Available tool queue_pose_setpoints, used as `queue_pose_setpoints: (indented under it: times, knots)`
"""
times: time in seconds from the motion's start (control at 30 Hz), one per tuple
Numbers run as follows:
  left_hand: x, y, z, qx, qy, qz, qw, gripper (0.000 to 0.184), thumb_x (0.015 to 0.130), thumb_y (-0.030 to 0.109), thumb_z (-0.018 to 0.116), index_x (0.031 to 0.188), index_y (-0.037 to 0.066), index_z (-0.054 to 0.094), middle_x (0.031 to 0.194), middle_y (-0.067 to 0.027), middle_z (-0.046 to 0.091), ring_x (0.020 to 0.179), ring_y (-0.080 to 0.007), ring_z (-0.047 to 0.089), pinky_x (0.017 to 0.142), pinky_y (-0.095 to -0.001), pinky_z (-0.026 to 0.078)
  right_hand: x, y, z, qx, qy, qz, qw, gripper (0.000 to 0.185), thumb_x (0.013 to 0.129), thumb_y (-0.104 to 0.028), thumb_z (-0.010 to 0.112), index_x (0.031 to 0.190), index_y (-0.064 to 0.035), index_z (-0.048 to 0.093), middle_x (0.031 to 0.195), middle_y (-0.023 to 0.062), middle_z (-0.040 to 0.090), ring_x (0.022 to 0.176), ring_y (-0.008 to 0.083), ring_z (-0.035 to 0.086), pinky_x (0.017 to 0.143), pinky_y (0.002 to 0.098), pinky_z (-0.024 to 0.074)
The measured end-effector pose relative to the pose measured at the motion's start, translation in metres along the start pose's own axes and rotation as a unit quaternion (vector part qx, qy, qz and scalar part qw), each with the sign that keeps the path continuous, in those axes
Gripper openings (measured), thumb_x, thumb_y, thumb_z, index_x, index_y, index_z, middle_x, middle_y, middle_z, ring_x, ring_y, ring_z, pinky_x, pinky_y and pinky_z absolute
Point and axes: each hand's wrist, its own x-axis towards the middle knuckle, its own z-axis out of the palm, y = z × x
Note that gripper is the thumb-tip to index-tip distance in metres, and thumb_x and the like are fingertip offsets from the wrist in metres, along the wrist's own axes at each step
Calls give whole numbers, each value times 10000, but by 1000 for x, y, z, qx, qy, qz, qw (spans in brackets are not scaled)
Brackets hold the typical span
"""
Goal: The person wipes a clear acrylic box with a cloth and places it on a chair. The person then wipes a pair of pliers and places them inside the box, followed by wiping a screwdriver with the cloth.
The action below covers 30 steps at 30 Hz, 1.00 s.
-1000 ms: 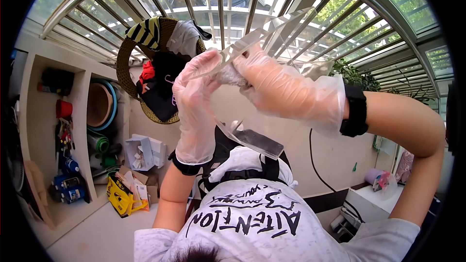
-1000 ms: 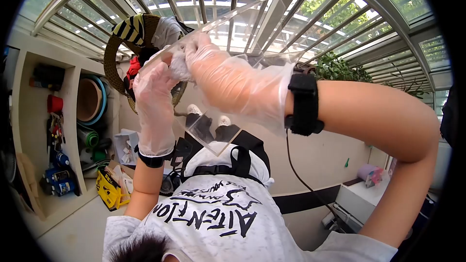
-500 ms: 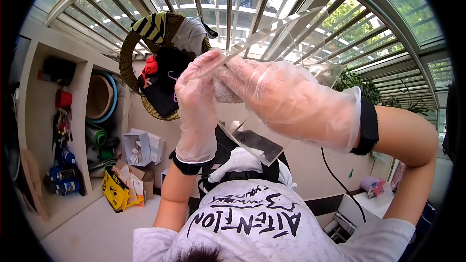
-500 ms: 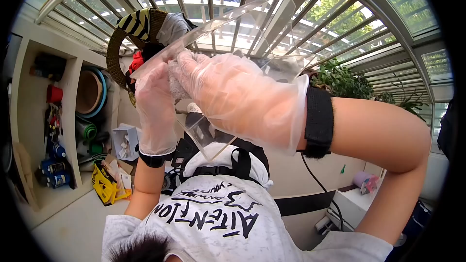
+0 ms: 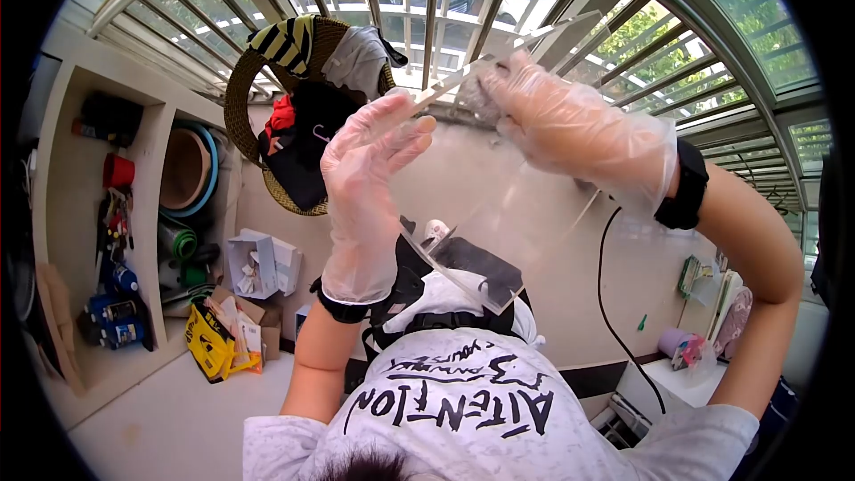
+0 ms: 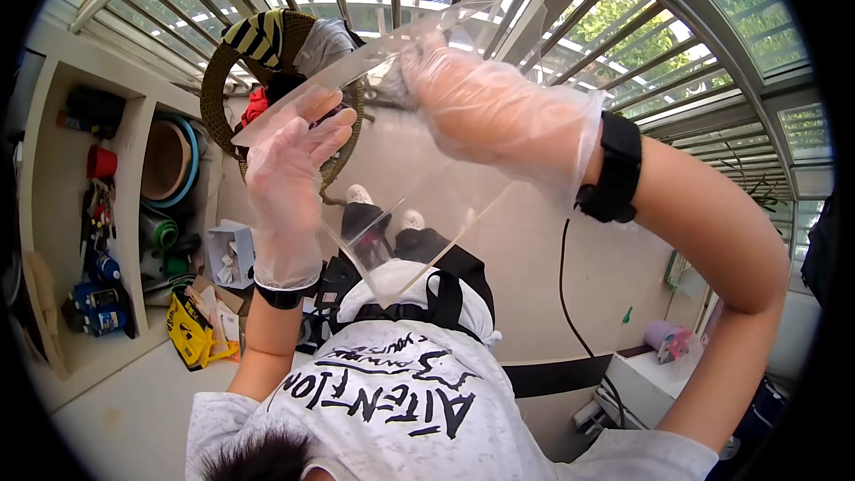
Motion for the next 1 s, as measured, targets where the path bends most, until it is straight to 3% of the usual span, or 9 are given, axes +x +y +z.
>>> queue_pose_setpoints:
  times: [0.13,0.27,0.4,0.47,0.57,0.67,0.8,0.93,1.0]
  knots:
    - [1,-9,6,6,26,-14,1000,323,771,39,477,1063,-83,543,1032,-163,586,895,-212,615,785,-291,499,-1,-32,8,79,18,-103,991,416,762,-50,547,1155,4,422,1051,200,443,833,361,573,676,392,501]
    - [-1,-8,5,13,52,-11,998,306,773,43,471,1039,-82,557,1019,-149,591,894,-185,603,796,-286,491,-2,-49,5,76,-38,-98,992,390,747,-20,541,1124,5,444,1044,200,447,828,360,573,670,394,501]
    - [-1,-5,4,-22,23,-24,999,332,792,94,473,1066,-82,539,1050,-167,584,902,-224,603,815,-316,481,-3,-37,11,97,114,-145,978,366,745,8,535,1104,7,463,1062,182,449,792,342,580,666,392,494]
    - [-3,-4,2,-14,27,-21,999,353,803,135,471,1075,-82,533,1093,-191,573,912,-261,602,824,-339,475,-6,-27,8,80,102,-150,980,377,760,-18,547,1126,13,463,1074,170,450,786,338,582,671,388,496]
    - [-7,0,-1,13,0,-22,1000,418,803,164,469,1117,-110,498,1153,-238,531,1000,-373,569,872,-394,462,-8,-12,2,10,47,-42,998,423,780,-70,563,1183,9,462,1074,161,452,797,336,582,668,388,493]
    - [-7,0,-3,-38,12,-22,999,355,794,83,505,1112,-75,515,1031,-189,598,897,-283,629,811,-343,501,-5,11,-2,15,35,34,999,434,782,-80,546,1205,-40,456,1092,153,466,806,328,581,687,399,486]
    - [-7,-1,0,-27,13,-12,999,355,792,83,508,1109,-76,516,1022,-191,600,897,-284,629,808,-342,501,-5,10,2,40,31,71,996,399,786,-72,527,1178,-34,465,1075,155,469,828,356,575,695,419,480]
    - [-10,-8,0,-34,18,-34,999,337,791,79,508,1090,-77,525,1011,-188,603,890,-281,630,798,-334,502,-8,-20,14,134,63,-59,987,390,784,-59,549,1168,-59,481,1075,158,458,833,355,576,691,412,484]
    - [-8,-9,1,-48,17,-39,998,330,792,75,506,1085,-76,529,1006,-186,603,885,-282,632,793,-331,503,-11,-26,12,122,32,-45,991,372,798,-71,548,1165,-64,486,1072,157,453,842,350,573,703,401,483]
